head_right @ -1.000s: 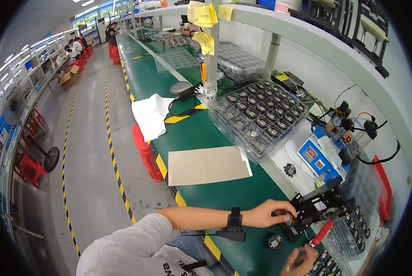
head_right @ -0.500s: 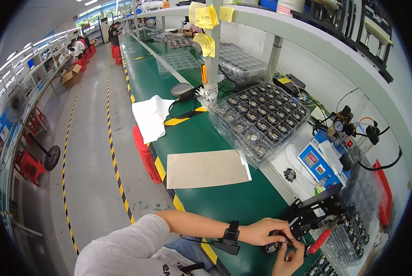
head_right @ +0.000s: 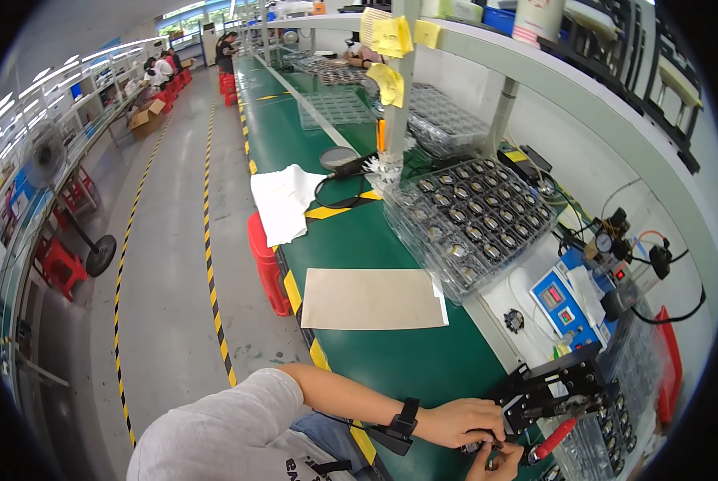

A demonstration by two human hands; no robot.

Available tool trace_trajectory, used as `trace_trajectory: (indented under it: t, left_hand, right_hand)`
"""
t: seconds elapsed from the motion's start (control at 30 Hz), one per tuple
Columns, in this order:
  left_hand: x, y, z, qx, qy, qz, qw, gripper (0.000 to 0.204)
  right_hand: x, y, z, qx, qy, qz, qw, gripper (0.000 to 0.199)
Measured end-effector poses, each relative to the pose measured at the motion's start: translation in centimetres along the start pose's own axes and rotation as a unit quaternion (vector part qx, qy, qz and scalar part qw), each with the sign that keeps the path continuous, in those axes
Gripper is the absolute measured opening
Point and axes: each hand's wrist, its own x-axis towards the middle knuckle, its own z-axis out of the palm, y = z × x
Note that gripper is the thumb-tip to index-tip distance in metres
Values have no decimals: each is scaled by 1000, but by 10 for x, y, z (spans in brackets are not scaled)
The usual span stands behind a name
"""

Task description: The person picks up a watch component, places it into a press, and pulls the lever. They then use tweezers to manipulate internal parts and wires before returning the component to a tray and repeating the process.

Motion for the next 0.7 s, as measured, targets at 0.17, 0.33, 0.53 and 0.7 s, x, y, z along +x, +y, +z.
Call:
trace_trajectory:
  t: [0.17, 0.33, 0.53, 0.7]
  left_hand:
    - [-3, -4, 1, 4, 1, -8, 1000, 8]
    - [0, -7, 6, -27, 7, -12, 1000, 8]
    - [0, 1, 5, -54, 2, -25, 998, 9]
    - [-1, 4, -2, -27, -12, -7, 1000, 8]
  right_hand:
    - [0, 2, 5, 10, 2, -3, 1000, 20]
    - [2, 9, 3, 27, -4, -3, 1000, 20]
    - [0, 8, 0, 50, -24, 13, 998, 21]
    - [-3, 2, -2, 34, -32, 45, 998, 20]
